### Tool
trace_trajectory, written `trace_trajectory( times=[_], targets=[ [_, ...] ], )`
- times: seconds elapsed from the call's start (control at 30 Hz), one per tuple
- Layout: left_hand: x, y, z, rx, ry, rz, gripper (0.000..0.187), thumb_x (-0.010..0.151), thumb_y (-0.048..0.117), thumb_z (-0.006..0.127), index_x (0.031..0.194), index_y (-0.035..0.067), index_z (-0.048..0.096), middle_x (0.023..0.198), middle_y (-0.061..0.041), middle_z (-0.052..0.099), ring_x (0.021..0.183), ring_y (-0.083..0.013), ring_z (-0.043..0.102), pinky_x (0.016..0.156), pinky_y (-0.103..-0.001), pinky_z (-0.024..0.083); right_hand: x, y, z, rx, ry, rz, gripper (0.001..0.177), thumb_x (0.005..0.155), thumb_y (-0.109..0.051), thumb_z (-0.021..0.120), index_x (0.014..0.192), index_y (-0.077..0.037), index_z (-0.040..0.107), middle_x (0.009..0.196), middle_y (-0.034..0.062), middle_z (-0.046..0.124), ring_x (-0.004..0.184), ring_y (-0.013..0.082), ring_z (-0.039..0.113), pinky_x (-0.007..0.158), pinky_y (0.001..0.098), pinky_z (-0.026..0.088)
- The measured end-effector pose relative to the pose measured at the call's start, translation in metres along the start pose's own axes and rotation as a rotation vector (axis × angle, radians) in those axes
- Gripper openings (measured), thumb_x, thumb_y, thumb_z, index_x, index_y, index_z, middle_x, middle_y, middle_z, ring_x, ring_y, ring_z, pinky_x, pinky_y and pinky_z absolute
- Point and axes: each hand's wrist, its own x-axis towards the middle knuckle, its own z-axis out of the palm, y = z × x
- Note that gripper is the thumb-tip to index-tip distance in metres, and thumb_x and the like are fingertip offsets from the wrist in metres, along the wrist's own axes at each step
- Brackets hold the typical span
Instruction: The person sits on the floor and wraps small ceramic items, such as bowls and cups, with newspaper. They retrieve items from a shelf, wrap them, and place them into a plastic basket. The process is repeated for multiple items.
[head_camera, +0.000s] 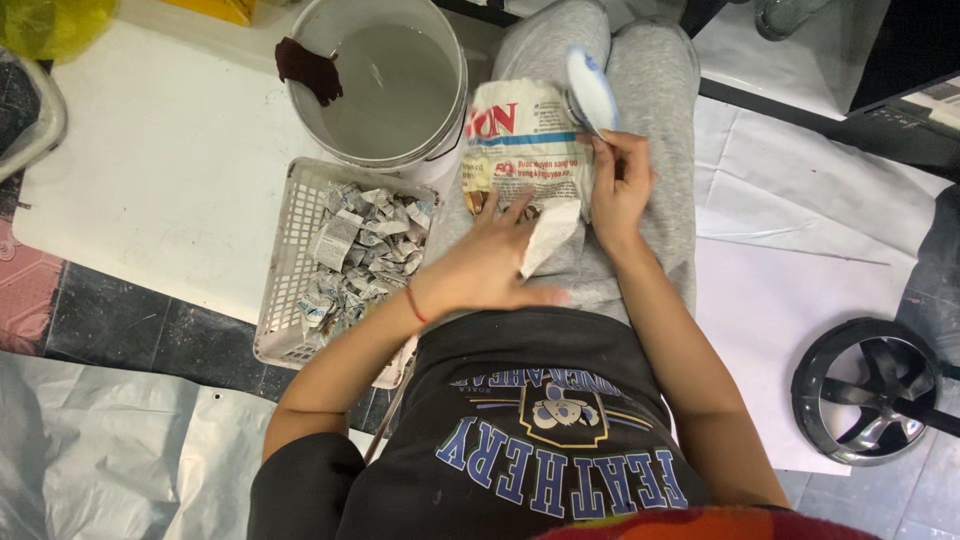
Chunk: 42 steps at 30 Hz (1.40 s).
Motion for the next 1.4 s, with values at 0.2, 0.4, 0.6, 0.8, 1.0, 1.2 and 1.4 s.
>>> trace_trajectory(
  times=[0.2,0.4,0.6,0.8,1.0,1.2,1.4],
  targets=[
    [-0.003,0.011,0.036,0.277,0.022,-0.086,0.054,0.097,0.054,0.06,0.137,0.018,0.063,0.162,-0.024,0.037,0.152,-0.0549,0.016,0.113,-0.081,0.008,0.009,-0.026,-0.023,-0.488,-0.187,-0.469,0.018,0.087,0.013,0.072,0.099,0.0,0.069,0.072,0.0118,0.058,0.07,0.026,0.064,0.114,0.062,0.043],
    [-0.005,0.009,0.045,0.249,0.023,-0.065,0.06,0.077,0.033,0.07,0.136,0.031,0.066,0.149,-0.021,0.046,0.143,-0.051,0.026,0.109,-0.083,0.007,-0.014,-0.034,-0.044,-0.368,-0.572,-0.519,0.028,0.079,-0.001,0.078,0.107,-0.003,0.074,0.106,0.0158,0.073,0.117,0.0374,0.069,0.114,0.0484,0.05],
    [-0.015,0.022,0.057,0.585,0.107,-0.077,0.039,0.084,0.02,0.066,0.122,0.013,0.071,0.13,-0.009,0.072,0.114,-0.0358,0.065,0.108,-0.047,0.049,-0.02,-0.03,-0.043,-0.39,-0.696,-0.437,0.031,0.081,-0.006,0.08,0.112,-0.006,0.075,0.114,0.0152,0.074,0.121,0.0344,0.067,0.109,0.0446,0.053],
    [-0.019,0.02,0.034,0.291,0.193,-0.18,0.02,0.089,0.014,0.071,0.108,0.013,0.076,0.1,-0.002,0.076,0.089,-0.0162,0.069,0.073,-0.034,0.056,-0.025,-0.037,-0.047,-0.417,-0.722,-0.344,0.025,0.086,-0.008,0.078,0.111,-0.009,0.076,0.112,0.0147,0.073,0.117,0.0335,0.068,0.102,0.0416,0.055],
    [0.014,-0.033,0.02,0.131,0.379,-0.272,0.018,0.08,0.015,0.074,0.097,0.012,0.075,0.099,-0.007,0.074,0.09,-0.0245,0.069,0.071,-0.034,0.057,-0.026,-0.049,-0.047,-0.325,-0.691,-0.078,0.022,0.096,-0.01,0.071,0.118,-0.007,0.074,0.119,0.0138,0.072,0.119,0.0308,0.07,0.102,0.0387,0.057],
    [0.011,-0.045,0.014,-0.136,0.43,-0.4,0.019,0.093,0.02,0.076,0.103,0.004,0.071,0.097,-0.015,0.072,0.09,-0.0343,0.07,0.078,-0.044,0.054,-0.019,-0.074,-0.049,-0.361,-0.57,-0.309,0.063,0.07,-0.038,0.08,0.118,0.001,0.068,0.116,0.021,0.064,0.099,0.0364,0.068,0.083,0.0406,0.055],
    [0.011,-0.029,-0.002,-0.244,0.401,-0.412,0.053,0.088,0.015,0.076,0.136,0.009,0.053,0.133,-0.014,0.061,0.094,-0.0294,0.073,0.083,-0.04,0.059,-0.026,-0.042,-0.022,-0.507,-0.482,0.242,0.022,0.104,-0.028,0.076,0.115,-0.009,0.073,0.096,0.0074,0.072,0.064,0.017,0.063,0.062,0.0313,0.049]
  ],
)
